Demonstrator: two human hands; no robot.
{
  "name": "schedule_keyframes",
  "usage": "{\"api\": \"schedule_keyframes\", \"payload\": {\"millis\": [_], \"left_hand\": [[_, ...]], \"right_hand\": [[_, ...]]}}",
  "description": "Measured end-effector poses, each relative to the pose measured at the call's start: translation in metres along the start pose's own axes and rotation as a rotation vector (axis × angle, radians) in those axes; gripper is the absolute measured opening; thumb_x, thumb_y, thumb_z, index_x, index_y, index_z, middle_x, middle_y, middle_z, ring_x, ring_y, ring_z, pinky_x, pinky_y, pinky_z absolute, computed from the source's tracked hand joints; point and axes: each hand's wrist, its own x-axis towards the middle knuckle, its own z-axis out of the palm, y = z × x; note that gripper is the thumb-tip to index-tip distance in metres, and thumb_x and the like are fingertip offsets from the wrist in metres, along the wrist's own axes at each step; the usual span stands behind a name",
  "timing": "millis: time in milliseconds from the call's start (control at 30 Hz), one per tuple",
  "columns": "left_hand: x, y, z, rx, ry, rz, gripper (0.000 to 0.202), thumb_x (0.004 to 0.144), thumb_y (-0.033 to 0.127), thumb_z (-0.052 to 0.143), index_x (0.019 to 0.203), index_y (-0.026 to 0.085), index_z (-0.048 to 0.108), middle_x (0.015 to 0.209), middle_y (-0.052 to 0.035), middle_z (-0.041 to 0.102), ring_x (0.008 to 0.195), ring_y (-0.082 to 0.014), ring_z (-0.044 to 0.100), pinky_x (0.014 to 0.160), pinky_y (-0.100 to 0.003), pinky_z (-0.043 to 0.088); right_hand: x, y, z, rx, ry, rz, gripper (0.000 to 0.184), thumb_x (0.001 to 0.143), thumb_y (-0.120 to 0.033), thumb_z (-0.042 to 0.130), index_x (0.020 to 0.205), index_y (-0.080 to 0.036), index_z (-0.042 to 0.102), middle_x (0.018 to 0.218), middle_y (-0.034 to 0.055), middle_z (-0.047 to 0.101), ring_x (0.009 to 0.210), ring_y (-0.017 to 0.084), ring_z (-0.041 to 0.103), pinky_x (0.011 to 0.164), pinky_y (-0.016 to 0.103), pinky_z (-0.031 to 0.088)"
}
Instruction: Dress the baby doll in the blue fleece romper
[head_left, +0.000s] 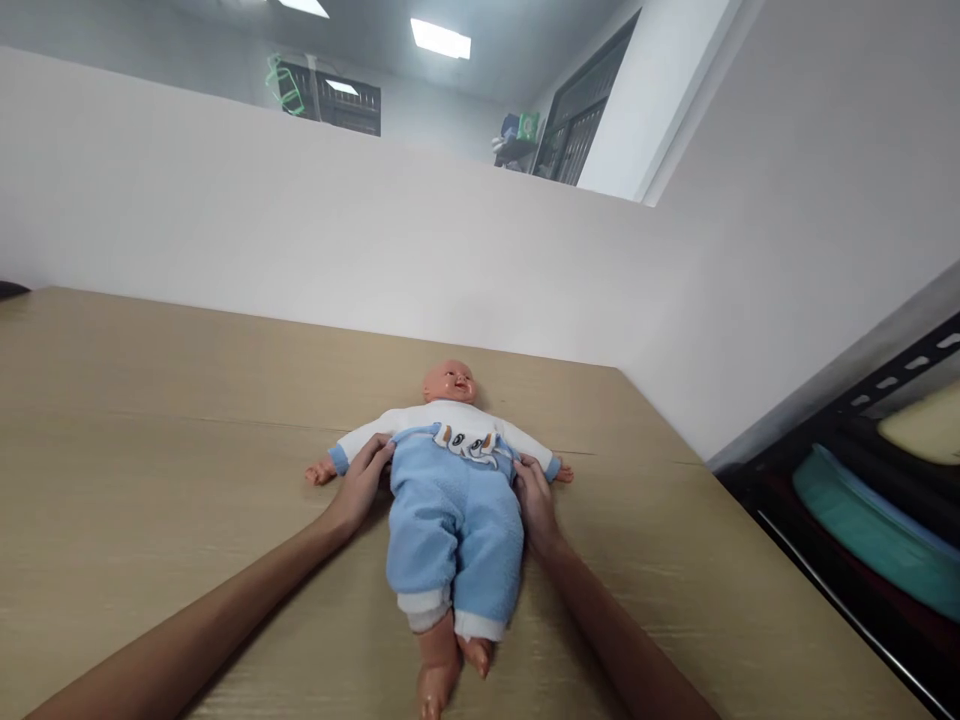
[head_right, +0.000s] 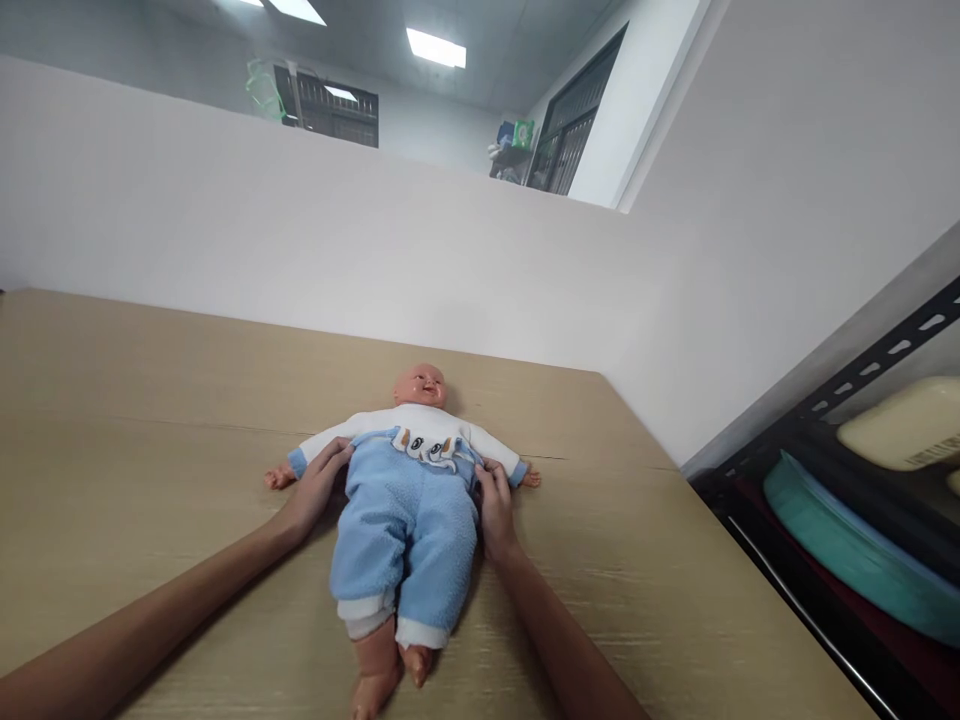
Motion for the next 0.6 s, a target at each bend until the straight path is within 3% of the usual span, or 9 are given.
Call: {"api": "schedule_keyframes", "payload": {"millis": [167,333,433,600], "left_hand": [[-0.004,-0.008,0.004,0.064,0.043,0.093,0.035,0.093,0.057,0.068,0.094,0.022,0.067,0.094,-0.0005,0.065,0.098,-0.0226,0.057,0.096,-0.031,0.045],[-0.005,-0.012,0.004,0.12,0.027,0.117,0.037,0.098,0.059,0.062,0.106,0.022,0.065,0.101,-0.0022,0.066,0.1,-0.0234,0.058,0.095,-0.033,0.044],[-0.004,-0.014,0.004,0.116,0.019,0.115,0.039,0.098,0.061,0.06,0.104,0.022,0.065,0.098,-0.0018,0.065,0.098,-0.0232,0.057,0.094,-0.034,0.044],[-0.005,-0.014,0.005,0.093,0.023,0.133,0.041,0.1,0.062,0.057,0.104,0.022,0.065,0.099,-0.0026,0.064,0.098,-0.0234,0.058,0.095,-0.035,0.044]], "right_hand": [[-0.006,-0.012,0.001,-0.104,0.139,-0.159,0.04,0.083,-0.053,0.079,0.102,-0.023,0.061,0.106,0.0054,0.07,0.104,0.024,0.067,0.098,0.038,0.053],[0.0,-0.043,0.012,-0.157,0.217,-0.312,0.033,0.094,-0.054,0.067,0.087,-0.023,0.057,0.101,0.0035,0.064,0.095,0.02,0.061,0.096,0.038,0.05],[0.007,-0.064,0.036,-0.169,0.142,-0.392,0.029,0.096,-0.051,0.065,0.089,-0.024,0.055,0.097,0.0014,0.061,0.092,0.019,0.06,0.09,0.035,0.051],[0.023,-0.085,0.099,-0.143,-0.119,-0.511,0.024,0.093,-0.045,0.072,0.095,-0.024,0.059,0.096,0.0013,0.06,0.093,0.019,0.063,0.091,0.035,0.054]]}}
